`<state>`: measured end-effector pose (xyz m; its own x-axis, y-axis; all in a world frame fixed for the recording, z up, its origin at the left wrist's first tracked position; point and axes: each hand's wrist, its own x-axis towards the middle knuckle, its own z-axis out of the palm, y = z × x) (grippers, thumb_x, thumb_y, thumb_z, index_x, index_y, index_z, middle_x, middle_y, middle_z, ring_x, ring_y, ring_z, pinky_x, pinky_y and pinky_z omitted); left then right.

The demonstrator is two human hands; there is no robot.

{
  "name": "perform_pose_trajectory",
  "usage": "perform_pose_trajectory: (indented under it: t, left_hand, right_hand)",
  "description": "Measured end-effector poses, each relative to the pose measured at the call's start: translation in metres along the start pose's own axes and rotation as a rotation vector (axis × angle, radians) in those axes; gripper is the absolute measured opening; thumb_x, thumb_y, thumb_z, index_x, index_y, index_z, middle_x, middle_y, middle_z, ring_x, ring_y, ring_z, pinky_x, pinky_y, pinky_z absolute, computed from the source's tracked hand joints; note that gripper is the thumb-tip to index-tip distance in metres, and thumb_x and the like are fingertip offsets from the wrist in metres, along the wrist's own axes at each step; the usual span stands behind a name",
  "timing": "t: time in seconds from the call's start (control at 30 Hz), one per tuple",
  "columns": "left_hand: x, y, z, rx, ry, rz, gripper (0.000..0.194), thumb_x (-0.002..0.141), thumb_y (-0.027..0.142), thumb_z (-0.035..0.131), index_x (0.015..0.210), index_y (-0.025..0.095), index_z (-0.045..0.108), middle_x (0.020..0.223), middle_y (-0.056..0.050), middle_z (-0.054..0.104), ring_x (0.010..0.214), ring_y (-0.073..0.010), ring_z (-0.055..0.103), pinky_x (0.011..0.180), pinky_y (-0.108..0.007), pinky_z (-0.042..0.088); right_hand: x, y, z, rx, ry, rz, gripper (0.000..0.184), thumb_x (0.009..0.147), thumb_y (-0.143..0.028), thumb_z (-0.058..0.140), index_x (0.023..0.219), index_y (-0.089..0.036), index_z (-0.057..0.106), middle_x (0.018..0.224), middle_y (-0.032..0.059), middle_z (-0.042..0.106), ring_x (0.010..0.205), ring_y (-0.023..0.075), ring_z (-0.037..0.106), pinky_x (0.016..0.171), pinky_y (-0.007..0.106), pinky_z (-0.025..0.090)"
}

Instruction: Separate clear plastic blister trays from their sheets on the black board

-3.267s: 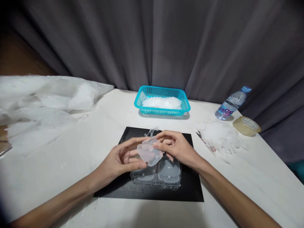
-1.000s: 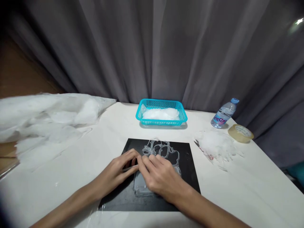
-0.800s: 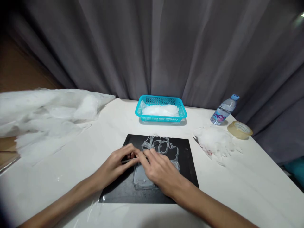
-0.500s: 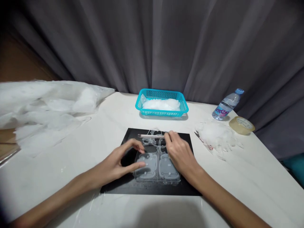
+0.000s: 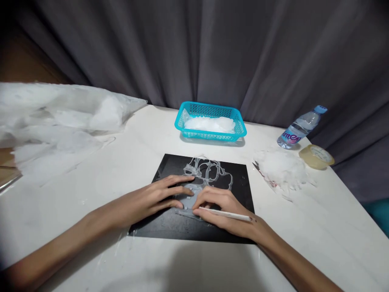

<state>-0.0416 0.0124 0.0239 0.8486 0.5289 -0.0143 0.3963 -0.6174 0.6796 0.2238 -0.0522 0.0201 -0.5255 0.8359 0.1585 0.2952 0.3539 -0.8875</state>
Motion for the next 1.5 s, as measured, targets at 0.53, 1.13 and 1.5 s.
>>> perform_pose_trajectory:
  t: [0.53,1.13,1.5]
  left_hand:
    - [-0.003,0.0,0.003,-0.093,-0.026,-0.029,0.049,0.098,0.047,0.068,0.145,0.035,0.059,0.166,-0.002,0.043,0.15,-0.0297,0.045,0.12,-0.042,0.038]
    - [-0.002,-0.003,0.004,-0.097,-0.034,-0.031,0.052,0.097,0.046,0.07,0.146,0.033,0.057,0.166,-0.005,0.043,0.149,-0.0317,0.044,0.12,-0.046,0.038]
    - [-0.001,-0.004,0.004,-0.073,-0.036,-0.006,0.051,0.097,0.046,0.07,0.144,0.033,0.057,0.164,-0.005,0.045,0.148,-0.0317,0.045,0.119,-0.044,0.038]
  right_hand:
    - [-0.012,0.004,0.006,-0.13,-0.046,-0.094,0.013,0.101,-0.023,0.065,0.113,-0.022,0.07,0.103,0.006,0.073,0.094,0.019,0.067,0.086,0.034,0.055]
    - [-0.008,0.001,0.009,-0.231,-0.088,-0.208,0.014,0.105,-0.02,0.058,0.115,-0.022,0.068,0.107,0.006,0.075,0.1,0.0196,0.067,0.095,0.037,0.054]
    - [-0.008,0.003,0.013,-0.395,-0.09,-0.279,0.015,0.106,-0.019,0.055,0.116,-0.02,0.067,0.108,0.0072,0.074,0.098,0.0195,0.066,0.088,0.035,0.054]
